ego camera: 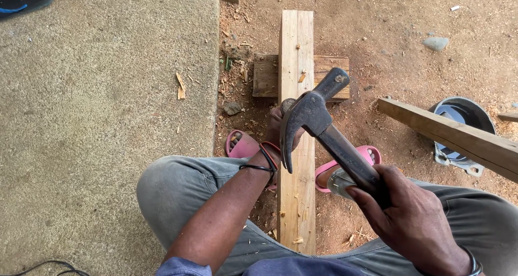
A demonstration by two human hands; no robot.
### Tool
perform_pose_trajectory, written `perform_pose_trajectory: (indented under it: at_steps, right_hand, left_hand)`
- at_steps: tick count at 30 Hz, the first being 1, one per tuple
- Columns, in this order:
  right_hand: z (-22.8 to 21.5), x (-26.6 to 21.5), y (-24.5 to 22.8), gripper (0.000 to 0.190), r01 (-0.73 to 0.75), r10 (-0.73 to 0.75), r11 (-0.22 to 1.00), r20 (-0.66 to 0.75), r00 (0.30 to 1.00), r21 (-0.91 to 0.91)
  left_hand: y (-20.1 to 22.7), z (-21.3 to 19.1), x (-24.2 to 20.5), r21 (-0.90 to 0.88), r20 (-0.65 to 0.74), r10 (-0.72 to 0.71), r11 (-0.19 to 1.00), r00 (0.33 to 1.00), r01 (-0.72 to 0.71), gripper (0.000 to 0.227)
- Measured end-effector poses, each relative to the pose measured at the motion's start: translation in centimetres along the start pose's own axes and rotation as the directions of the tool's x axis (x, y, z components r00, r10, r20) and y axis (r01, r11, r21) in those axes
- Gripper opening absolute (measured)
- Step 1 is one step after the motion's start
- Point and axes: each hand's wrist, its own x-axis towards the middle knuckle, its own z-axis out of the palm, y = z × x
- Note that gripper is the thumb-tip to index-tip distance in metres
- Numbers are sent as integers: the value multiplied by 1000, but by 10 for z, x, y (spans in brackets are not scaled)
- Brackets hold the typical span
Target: Using a hammer and chisel to clean out a mortise and fit wooden pieces in a beam.
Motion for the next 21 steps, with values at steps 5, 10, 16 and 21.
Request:
perform_pose_trajectory:
  at_steps: [5,10,16,21]
  right_hand:
    - [-1,2,-4,48,33,-33,999,-7,999,5]
    - [2,6,-6,48,138,-138,990,-35,990,-1]
    - [0,11,-12,45,109,-101,989,78,992,-102]
    - [4,9,-10,46,127,-121,983,57,991,-129]
  left_hand:
    - [6,3,0,-90,17,11,996,1000,-9,15]
    - [-4,7,-4,27,57,112,993,992,-114,23]
    - [-52,12,-13,220,116,-22,975,993,-4,18]
    - [-32,12,-13,-58,98,-101,993,990,107,18]
